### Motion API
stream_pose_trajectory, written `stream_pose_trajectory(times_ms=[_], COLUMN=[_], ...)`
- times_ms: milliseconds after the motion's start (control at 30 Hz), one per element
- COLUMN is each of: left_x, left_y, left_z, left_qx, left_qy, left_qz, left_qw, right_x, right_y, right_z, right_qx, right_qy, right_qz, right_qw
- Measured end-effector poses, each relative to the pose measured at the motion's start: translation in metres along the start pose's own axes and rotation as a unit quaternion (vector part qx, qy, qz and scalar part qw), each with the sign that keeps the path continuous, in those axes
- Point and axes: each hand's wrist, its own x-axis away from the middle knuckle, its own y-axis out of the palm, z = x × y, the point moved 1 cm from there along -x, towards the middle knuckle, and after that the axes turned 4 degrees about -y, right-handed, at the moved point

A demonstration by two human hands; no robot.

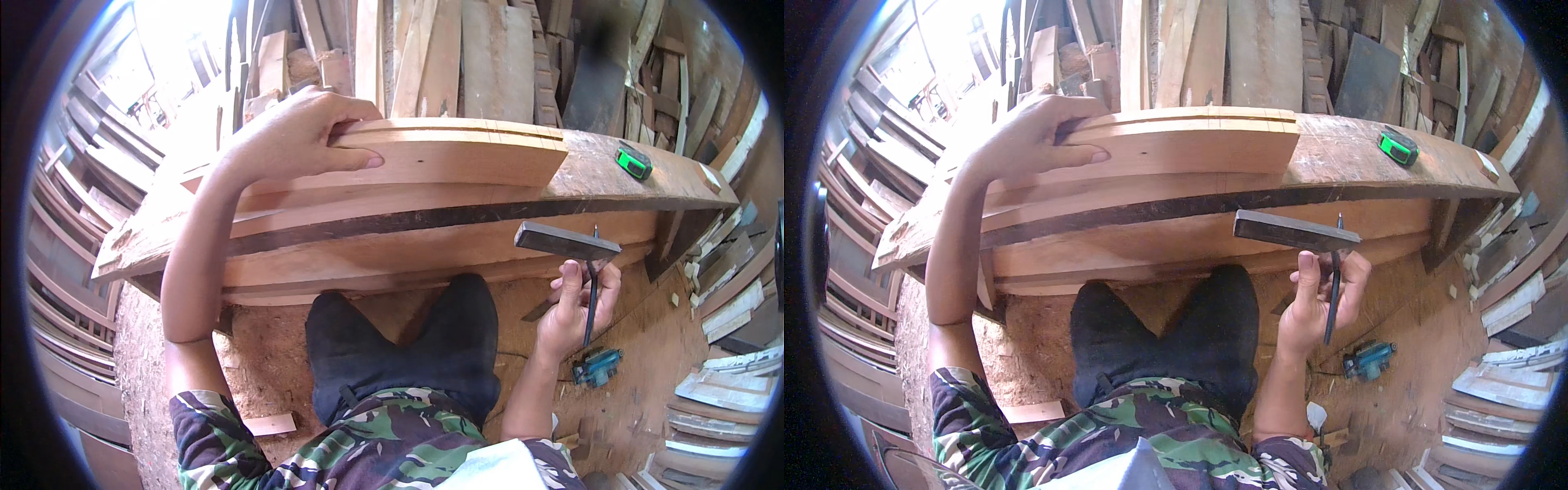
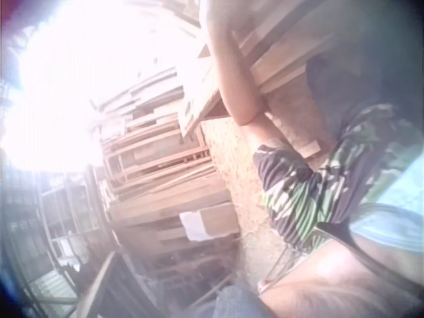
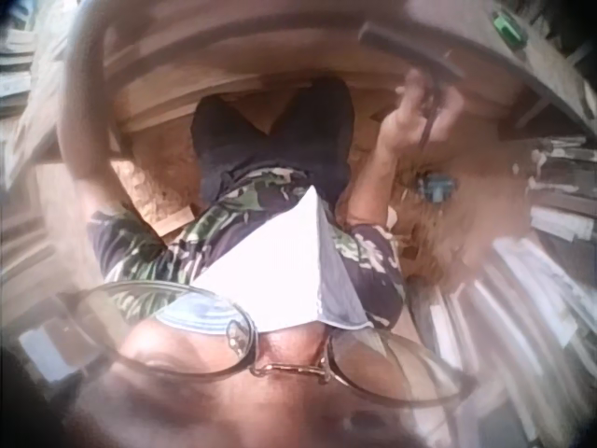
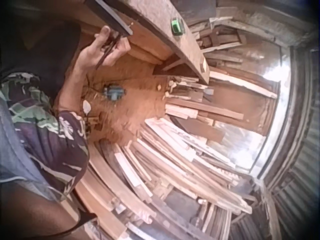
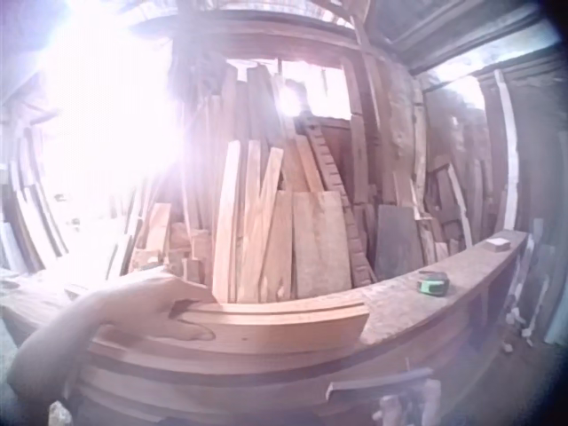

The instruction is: The person marks lines on wooden boards using a pencil and a square ruler while working at a wooden workbench.

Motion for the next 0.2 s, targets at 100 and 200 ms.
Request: stream_pose_trajectory(times_ms=[100, 200], left_x=[-0.0032, -0.0025], left_y=[0.0055, 0.0070], left_z=[-0.0010, -0.0021], left_qx=[-0.011, -0.011], left_qy=[-0.013, -0.020], left_qz=[0.014, 0.012], left_qw=[1.000, 1.000], right_x=[-0.0024, -0.0019], right_y=[-0.0013, -0.0024], right_z=[-0.0005, 0.0028], right_qx=[0.012, -0.002], right_qy=[-0.006, 0.007], right_qz=[-0.002, -0.001], right_qw=[1.000, 1.000])
